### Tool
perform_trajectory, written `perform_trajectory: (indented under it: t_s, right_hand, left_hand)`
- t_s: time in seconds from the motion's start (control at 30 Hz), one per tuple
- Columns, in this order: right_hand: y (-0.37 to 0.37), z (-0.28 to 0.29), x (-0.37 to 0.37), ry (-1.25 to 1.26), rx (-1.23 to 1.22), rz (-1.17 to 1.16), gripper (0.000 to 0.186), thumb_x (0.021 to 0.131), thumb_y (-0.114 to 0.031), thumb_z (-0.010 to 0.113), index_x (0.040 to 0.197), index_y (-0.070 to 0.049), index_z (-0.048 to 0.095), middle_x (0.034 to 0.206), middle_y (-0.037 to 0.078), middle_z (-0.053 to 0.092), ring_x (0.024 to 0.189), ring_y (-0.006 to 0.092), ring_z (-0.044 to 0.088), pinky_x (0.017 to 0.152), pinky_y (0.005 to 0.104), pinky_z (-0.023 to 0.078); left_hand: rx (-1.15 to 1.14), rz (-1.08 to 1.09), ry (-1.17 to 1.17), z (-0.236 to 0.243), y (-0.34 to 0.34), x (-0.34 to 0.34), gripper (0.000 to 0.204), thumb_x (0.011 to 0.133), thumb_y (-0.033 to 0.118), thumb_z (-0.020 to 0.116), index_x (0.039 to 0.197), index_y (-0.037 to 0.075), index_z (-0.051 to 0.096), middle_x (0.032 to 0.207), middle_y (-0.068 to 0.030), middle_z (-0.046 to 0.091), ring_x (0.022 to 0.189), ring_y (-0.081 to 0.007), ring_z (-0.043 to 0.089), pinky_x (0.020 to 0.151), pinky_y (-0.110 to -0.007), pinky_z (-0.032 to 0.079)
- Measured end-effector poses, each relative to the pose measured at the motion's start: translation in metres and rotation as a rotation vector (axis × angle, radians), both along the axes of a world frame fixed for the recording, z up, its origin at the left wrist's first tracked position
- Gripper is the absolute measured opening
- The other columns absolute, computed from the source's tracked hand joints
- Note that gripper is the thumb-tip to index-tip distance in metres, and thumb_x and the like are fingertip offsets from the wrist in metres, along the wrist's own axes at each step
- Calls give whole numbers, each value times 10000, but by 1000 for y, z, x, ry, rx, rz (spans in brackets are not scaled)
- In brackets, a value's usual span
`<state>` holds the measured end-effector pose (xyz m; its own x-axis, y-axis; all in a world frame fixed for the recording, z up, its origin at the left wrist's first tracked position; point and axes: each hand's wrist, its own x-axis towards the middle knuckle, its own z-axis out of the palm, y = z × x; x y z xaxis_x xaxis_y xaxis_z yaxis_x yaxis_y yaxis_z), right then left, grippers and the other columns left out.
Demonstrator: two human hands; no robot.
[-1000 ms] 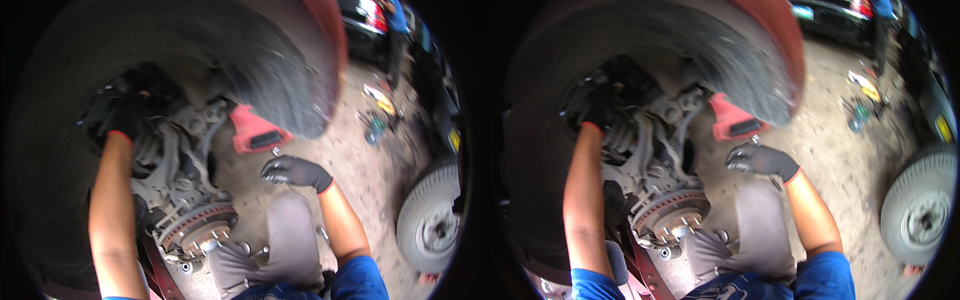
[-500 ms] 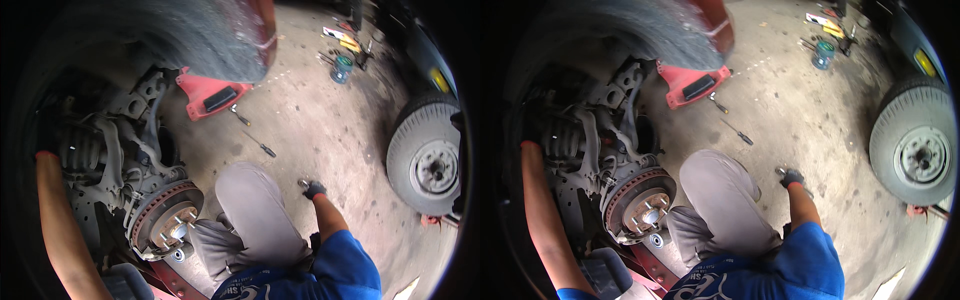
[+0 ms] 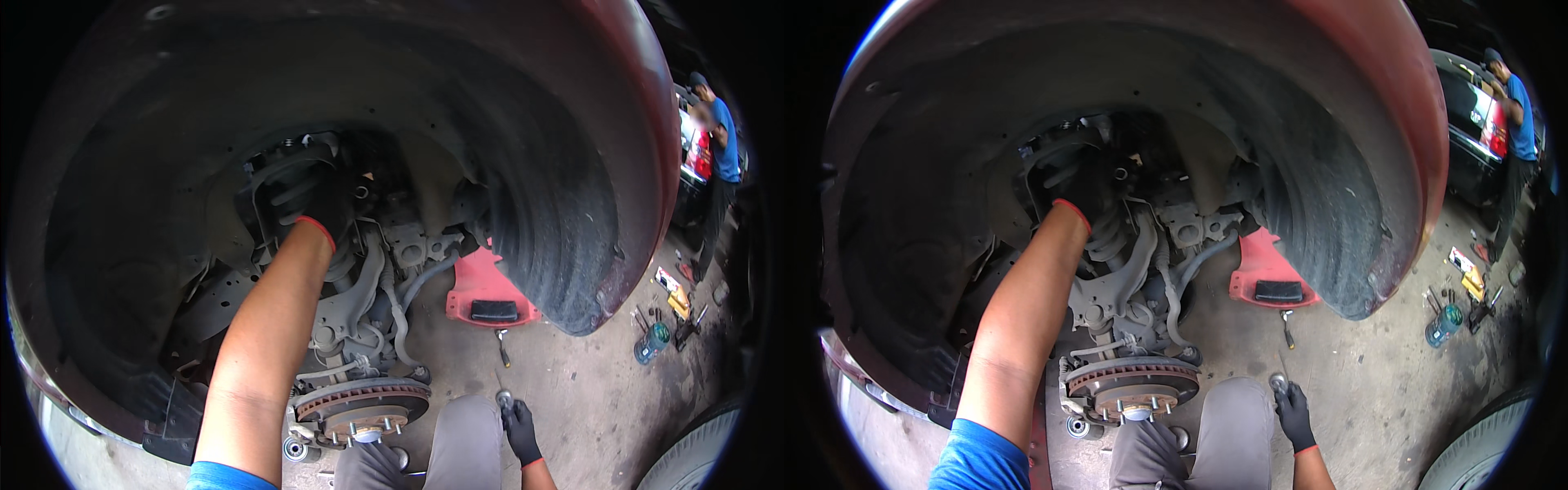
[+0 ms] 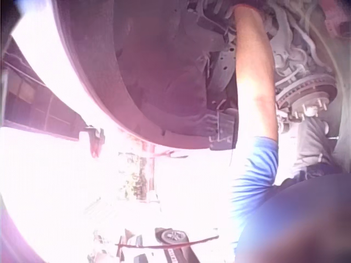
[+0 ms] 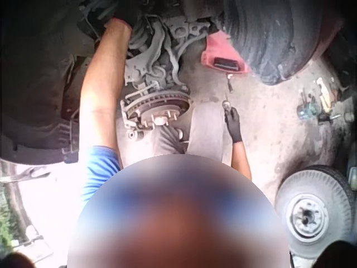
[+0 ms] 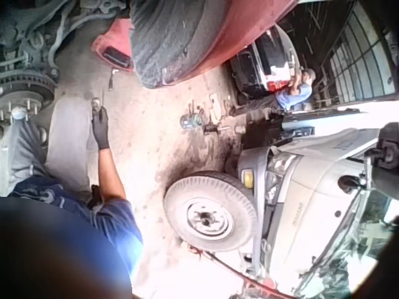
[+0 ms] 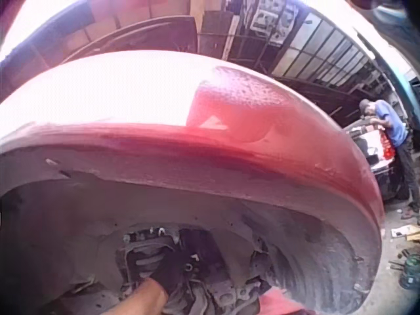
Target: The person works on the front wheel area of a red car, using a ratchet and other hand tools to remove bolts and components from the suspension and brake assembly. They handle the brake caliper, rotor, and coil spring area, then retrieve a new part from a box.
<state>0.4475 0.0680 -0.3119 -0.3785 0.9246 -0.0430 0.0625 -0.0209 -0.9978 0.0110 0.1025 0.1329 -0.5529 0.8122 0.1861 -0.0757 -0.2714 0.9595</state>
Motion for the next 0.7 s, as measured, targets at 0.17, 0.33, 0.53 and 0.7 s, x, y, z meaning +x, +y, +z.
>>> perform_trajectory:
  t_s: [0.17,0.33,0.53,0.7]
  right_hand:
    - [51,219,-135,35,733,106,296,967,-288,714,965,-3,633,811,176,638,705,345,610,645,403,475]
    - [75,366,-242,-28,1226,116,484,905,-498,728,1135,-73,704,959,163,733,908,371,712,779,460,553]
    - [104,406,-277,-221,1418,139,571,880,-618,674,1214,-159,728,1029,138,760,932,336,729,811,461,564]
    - [114,414,-274,-211,1395,188,549,895,-603,667,1203,-153,728,1009,124,762,911,327,733,811,458,562]
  left_hand:
    - [-15,-6,8,2,-2,0,171,1004,168,567,1139,70,609,912,-73,653,714,-193,667,608,-294,551]
    - [-8,-22,55,1,-9,-3,200,1002,127,549,1175,47,609,997,-103,670,766,-230,704,647,-324,598]
    - [41,-94,73,-8,5,-24,316,1003,203,573,1229,-18,592,1031,-124,674,853,-225,715,667,-344,594]
    - [-5,-10,217,-16,15,-38,557,1010,375,597,1350,-62,533,1086,-153,675,904,-201,692,719,-332,553]
